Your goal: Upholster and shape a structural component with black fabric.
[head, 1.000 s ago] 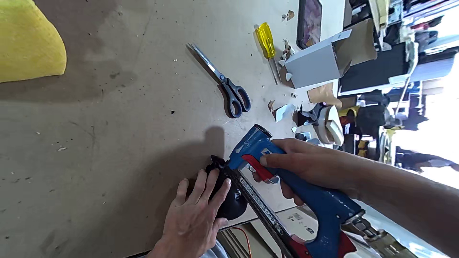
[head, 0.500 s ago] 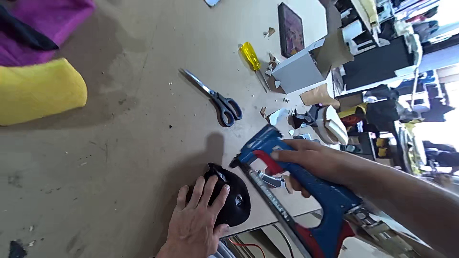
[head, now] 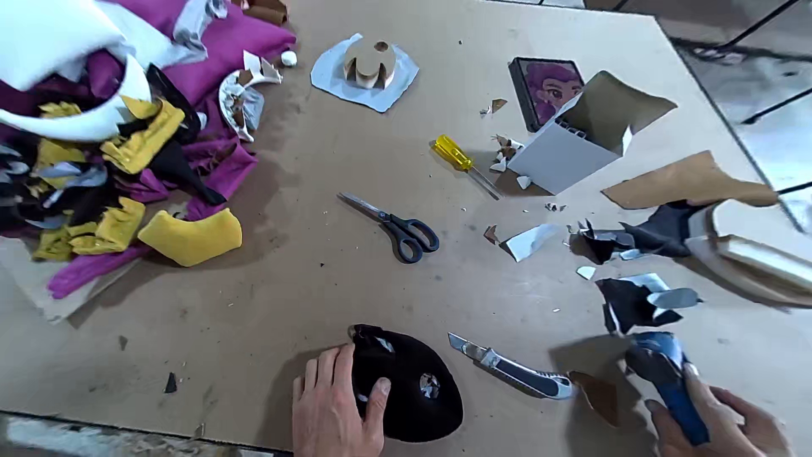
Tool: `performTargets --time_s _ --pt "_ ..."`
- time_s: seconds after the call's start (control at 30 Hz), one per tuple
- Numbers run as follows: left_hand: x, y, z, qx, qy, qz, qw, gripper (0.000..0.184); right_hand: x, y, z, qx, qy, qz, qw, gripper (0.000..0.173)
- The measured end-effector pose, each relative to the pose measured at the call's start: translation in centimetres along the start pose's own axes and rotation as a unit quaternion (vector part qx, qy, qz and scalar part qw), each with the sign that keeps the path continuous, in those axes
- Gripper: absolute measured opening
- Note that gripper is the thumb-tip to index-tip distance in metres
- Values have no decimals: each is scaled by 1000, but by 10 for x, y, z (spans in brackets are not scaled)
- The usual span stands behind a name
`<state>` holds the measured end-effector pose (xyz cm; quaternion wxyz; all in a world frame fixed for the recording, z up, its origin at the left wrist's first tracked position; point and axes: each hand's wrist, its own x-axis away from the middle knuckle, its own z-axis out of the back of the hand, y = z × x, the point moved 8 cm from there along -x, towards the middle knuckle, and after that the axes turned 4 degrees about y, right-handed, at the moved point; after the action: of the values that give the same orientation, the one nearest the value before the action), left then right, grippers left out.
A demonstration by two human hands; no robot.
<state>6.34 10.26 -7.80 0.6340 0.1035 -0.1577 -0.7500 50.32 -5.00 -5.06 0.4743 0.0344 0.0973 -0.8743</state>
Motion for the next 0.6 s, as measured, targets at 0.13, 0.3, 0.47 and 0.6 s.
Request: performTargets --time_s 0.13,0.3,0.47,0.6 --pt "9 10 -7 -3 -18 43 999 74 5 -61 3 -95 -55 75 991 50" --pt "15 6 -17 212 -45 187 958 55 62 -231 -51 -236 -189 146 942 67" --pt "21 0 -25 491 -132 321 799 40 61 -251 -76 -341 -229 54 910 75" --pt "28 16 -3 578 -292 213 732 24 66 -245 -69 -512 -363 19 779 41"
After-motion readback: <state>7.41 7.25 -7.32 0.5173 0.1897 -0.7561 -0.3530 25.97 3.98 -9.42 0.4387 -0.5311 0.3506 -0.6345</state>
